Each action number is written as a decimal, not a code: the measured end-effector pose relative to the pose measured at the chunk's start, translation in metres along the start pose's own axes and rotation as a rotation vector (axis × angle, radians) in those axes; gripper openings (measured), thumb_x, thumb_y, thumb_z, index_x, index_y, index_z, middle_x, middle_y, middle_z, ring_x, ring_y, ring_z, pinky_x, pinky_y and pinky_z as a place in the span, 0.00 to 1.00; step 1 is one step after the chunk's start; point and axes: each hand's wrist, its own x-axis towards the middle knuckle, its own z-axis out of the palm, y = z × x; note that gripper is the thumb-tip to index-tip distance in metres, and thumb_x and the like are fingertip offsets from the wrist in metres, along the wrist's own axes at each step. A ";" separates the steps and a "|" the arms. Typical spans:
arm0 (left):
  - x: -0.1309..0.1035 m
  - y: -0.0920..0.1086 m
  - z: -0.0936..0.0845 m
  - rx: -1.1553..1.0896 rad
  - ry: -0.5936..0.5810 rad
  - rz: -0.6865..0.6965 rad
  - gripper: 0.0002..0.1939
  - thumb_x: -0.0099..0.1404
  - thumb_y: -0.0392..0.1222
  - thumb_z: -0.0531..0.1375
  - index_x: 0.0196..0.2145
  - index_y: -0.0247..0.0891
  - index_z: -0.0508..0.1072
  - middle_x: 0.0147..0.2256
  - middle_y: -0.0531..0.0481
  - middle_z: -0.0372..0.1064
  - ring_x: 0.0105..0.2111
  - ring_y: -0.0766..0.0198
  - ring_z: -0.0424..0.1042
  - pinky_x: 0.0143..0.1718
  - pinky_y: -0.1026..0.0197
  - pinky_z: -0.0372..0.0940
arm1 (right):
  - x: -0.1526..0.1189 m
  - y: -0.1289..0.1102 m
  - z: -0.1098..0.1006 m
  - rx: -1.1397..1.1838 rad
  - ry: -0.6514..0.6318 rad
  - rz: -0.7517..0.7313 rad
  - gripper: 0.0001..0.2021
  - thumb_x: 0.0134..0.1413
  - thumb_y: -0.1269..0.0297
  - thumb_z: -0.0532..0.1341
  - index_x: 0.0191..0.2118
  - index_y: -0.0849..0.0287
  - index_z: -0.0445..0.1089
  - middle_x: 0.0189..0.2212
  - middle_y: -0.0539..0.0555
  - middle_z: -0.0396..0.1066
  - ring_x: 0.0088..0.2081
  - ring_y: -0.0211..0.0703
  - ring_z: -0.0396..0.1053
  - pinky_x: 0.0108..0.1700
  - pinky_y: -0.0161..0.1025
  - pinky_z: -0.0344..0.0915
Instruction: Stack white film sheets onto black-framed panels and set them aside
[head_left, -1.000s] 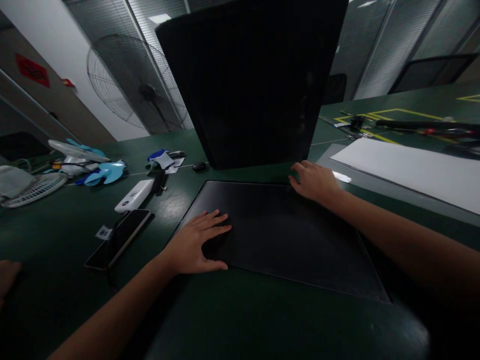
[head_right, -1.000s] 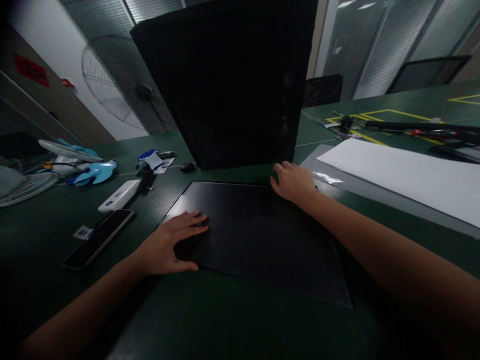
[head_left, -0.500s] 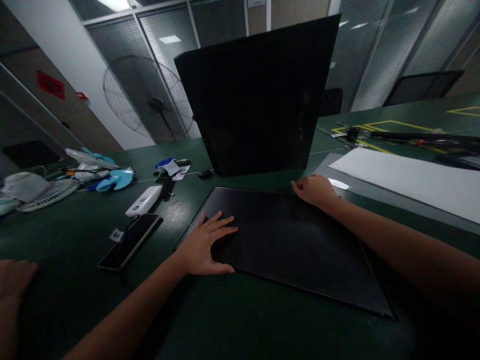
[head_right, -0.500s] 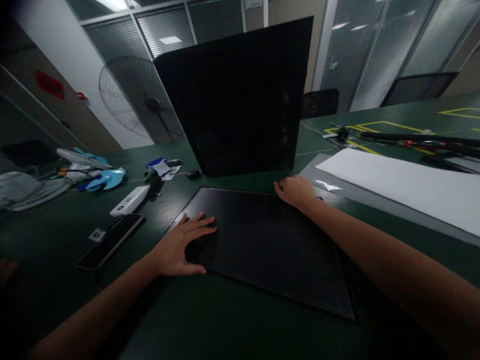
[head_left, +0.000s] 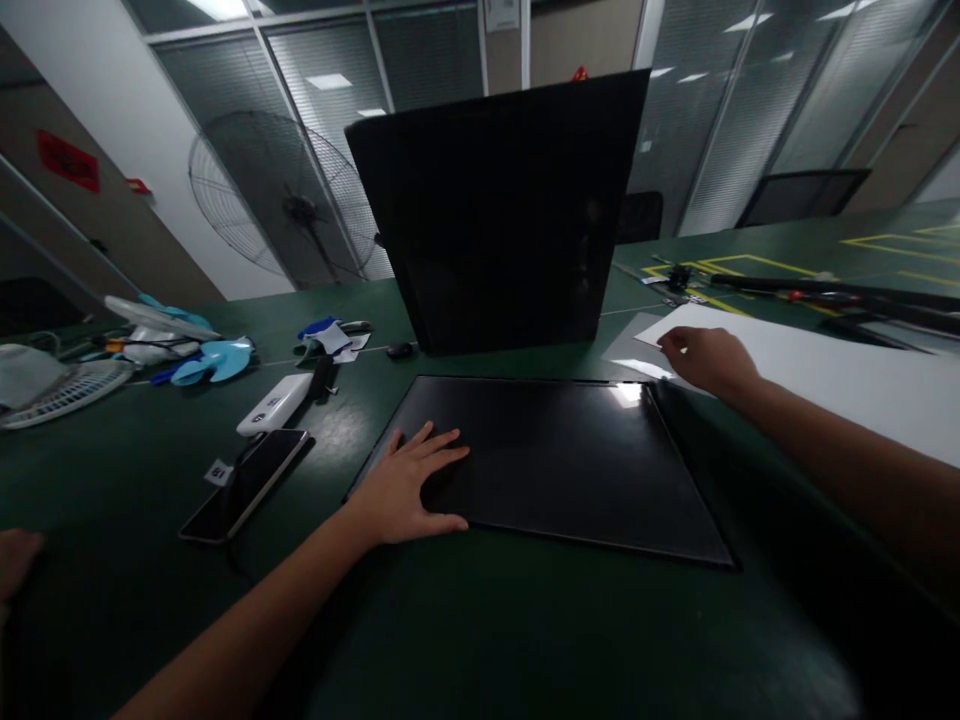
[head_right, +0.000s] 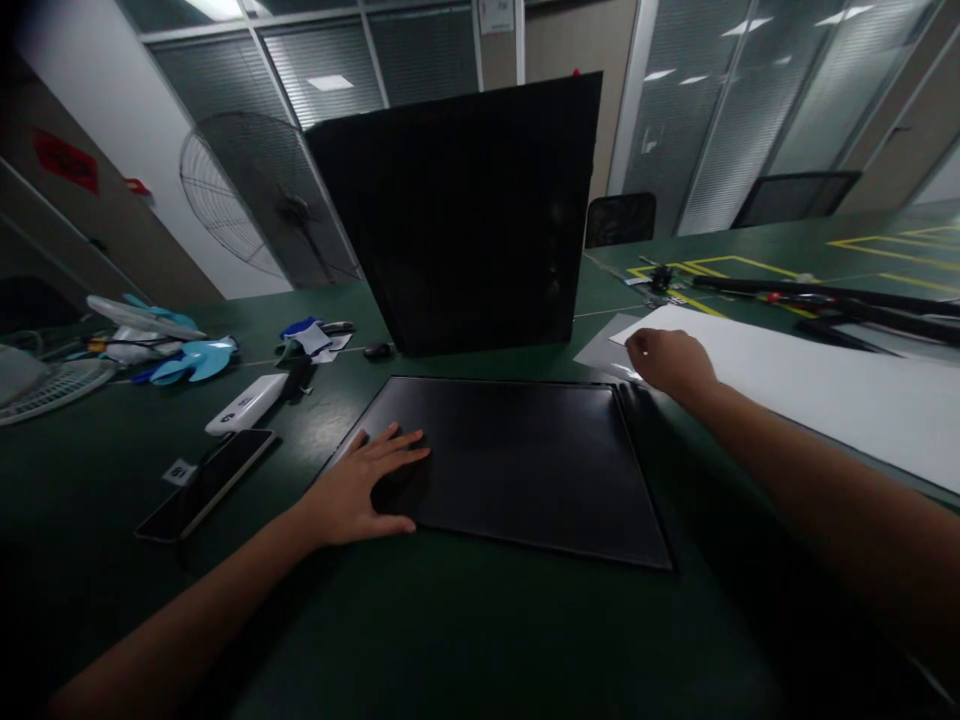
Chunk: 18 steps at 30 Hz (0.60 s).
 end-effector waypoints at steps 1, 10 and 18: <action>0.003 0.002 0.002 0.006 0.010 -0.017 0.53 0.56 0.80 0.61 0.72 0.54 0.58 0.75 0.46 0.47 0.74 0.30 0.42 0.68 0.18 0.37 | -0.007 0.013 0.001 -0.018 0.012 0.013 0.24 0.72 0.54 0.49 0.58 0.60 0.75 0.51 0.67 0.76 0.53 0.56 0.72 0.53 0.46 0.63; -0.003 -0.017 0.004 0.096 0.032 0.036 0.50 0.62 0.75 0.61 0.74 0.56 0.52 0.75 0.46 0.46 0.73 0.34 0.47 0.69 0.24 0.47 | -0.034 0.071 0.037 -0.043 -0.166 0.076 0.38 0.67 0.35 0.51 0.70 0.59 0.63 0.68 0.72 0.59 0.64 0.67 0.61 0.59 0.59 0.60; -0.015 -0.057 -0.004 0.088 0.010 0.065 0.52 0.64 0.72 0.61 0.76 0.50 0.48 0.76 0.42 0.36 0.75 0.36 0.39 0.72 0.27 0.37 | -0.035 0.072 0.025 -0.069 -0.134 0.076 0.30 0.72 0.47 0.52 0.67 0.62 0.68 0.63 0.72 0.65 0.59 0.63 0.65 0.49 0.48 0.60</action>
